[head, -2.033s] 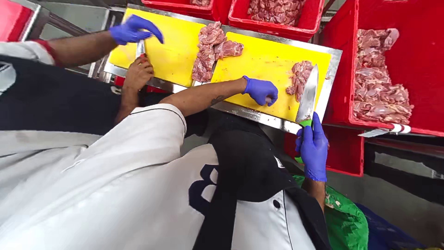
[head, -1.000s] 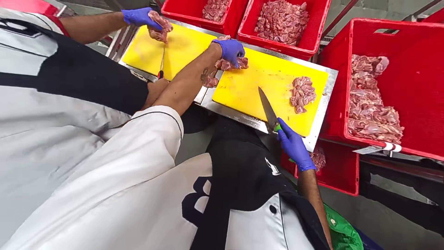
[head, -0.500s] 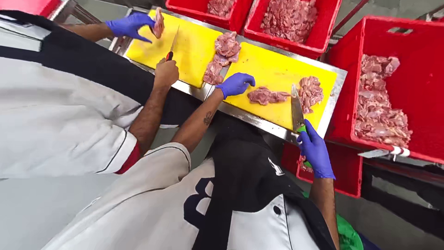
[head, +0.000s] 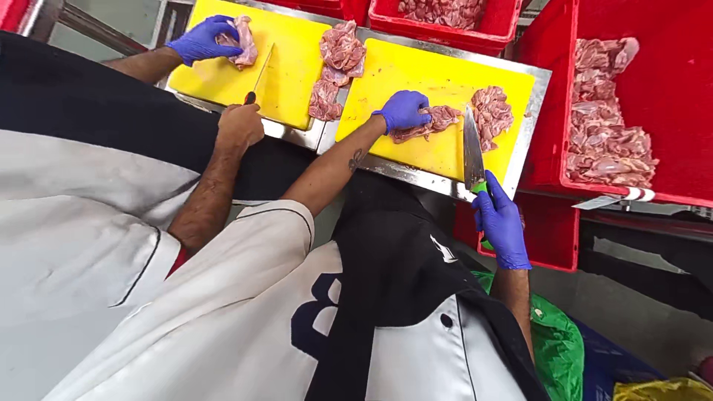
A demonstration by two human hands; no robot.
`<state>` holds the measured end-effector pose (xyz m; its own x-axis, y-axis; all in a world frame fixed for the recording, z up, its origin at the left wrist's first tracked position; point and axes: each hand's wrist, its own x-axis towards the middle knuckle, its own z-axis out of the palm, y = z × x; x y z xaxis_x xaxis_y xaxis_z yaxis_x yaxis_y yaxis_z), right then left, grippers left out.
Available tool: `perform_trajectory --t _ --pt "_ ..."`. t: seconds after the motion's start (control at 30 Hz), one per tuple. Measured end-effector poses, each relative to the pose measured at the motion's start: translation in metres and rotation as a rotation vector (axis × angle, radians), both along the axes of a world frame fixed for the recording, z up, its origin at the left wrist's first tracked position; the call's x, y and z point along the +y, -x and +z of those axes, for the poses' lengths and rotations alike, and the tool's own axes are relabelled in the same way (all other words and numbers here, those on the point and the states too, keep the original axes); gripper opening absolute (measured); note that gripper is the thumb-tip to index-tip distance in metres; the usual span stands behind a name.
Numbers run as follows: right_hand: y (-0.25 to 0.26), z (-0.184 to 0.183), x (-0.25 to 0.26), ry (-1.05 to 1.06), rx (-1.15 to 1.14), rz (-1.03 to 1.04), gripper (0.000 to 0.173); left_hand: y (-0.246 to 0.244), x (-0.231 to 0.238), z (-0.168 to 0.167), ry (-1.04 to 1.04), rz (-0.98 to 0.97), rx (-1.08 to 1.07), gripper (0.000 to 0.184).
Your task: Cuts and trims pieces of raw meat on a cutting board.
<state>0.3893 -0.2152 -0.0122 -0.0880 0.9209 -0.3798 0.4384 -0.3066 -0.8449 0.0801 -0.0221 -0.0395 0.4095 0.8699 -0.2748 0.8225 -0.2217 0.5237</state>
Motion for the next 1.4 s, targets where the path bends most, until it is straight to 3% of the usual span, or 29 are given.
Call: perform_trajectory --t 0.13,0.27,0.4,0.5,0.6,0.67,0.7,0.83,0.97,1.07,1.23,1.3,1.4 --pt "-0.004 -0.003 -0.009 -0.005 0.01 -0.044 0.051 0.013 0.004 0.008 -0.12 0.19 -0.016 0.031" --pt "-0.001 -0.004 -0.015 -0.022 0.028 -0.068 0.052 0.0 -0.029 0.008 -0.204 0.189 0.049 0.056" --pt "0.008 -0.005 -0.011 -0.017 0.044 -0.004 0.051 0.003 -0.011 0.001 -0.126 0.305 0.108 0.029" --pt "0.01 -0.005 -0.008 -0.041 0.029 0.015 0.05 0.009 0.011 0.0 -0.072 0.371 0.034 0.025" --pt "0.008 -0.003 -0.005 -0.069 0.028 -0.008 0.05 0.013 -0.001 0.002 -0.097 0.42 -0.031 0.043" --pt "0.006 -0.004 -0.007 -0.066 0.039 -0.034 0.051 0.002 -0.027 0.006 -0.125 0.42 0.149 0.069" --pt "0.006 -0.005 -0.007 -0.074 0.026 -0.041 0.051 -0.006 -0.039 0.008 -0.143 0.411 0.212 0.07" --pt "0.019 -0.01 -0.021 -0.179 -0.272 0.109 0.053 -0.012 -0.04 0.013 -0.067 0.477 0.265 0.037" --pt "0.024 -0.003 -0.037 -0.162 -0.31 0.424 0.052 0.024 -0.003 0.009 0.047 0.532 -0.024 0.034" --pt "0.031 -0.005 -0.026 -0.145 -0.266 0.489 0.052 0.033 0.002 0.006 0.185 0.529 -0.409 0.039" --pt "0.047 -0.01 0.016 -0.135 -0.205 0.623 0.05 0.016 0.01 0.046 0.102 0.402 -0.85 0.032" --pt "0.042 -0.017 0.029 -0.122 -0.2 0.563 0.05 0.01 0.021 0.08 0.028 0.339 -0.942 0.03" --pt "0.016 -0.025 0.053 -0.105 -0.224 0.288 0.05 0.005 0.031 0.126 -0.008 0.258 -1.116 0.027"
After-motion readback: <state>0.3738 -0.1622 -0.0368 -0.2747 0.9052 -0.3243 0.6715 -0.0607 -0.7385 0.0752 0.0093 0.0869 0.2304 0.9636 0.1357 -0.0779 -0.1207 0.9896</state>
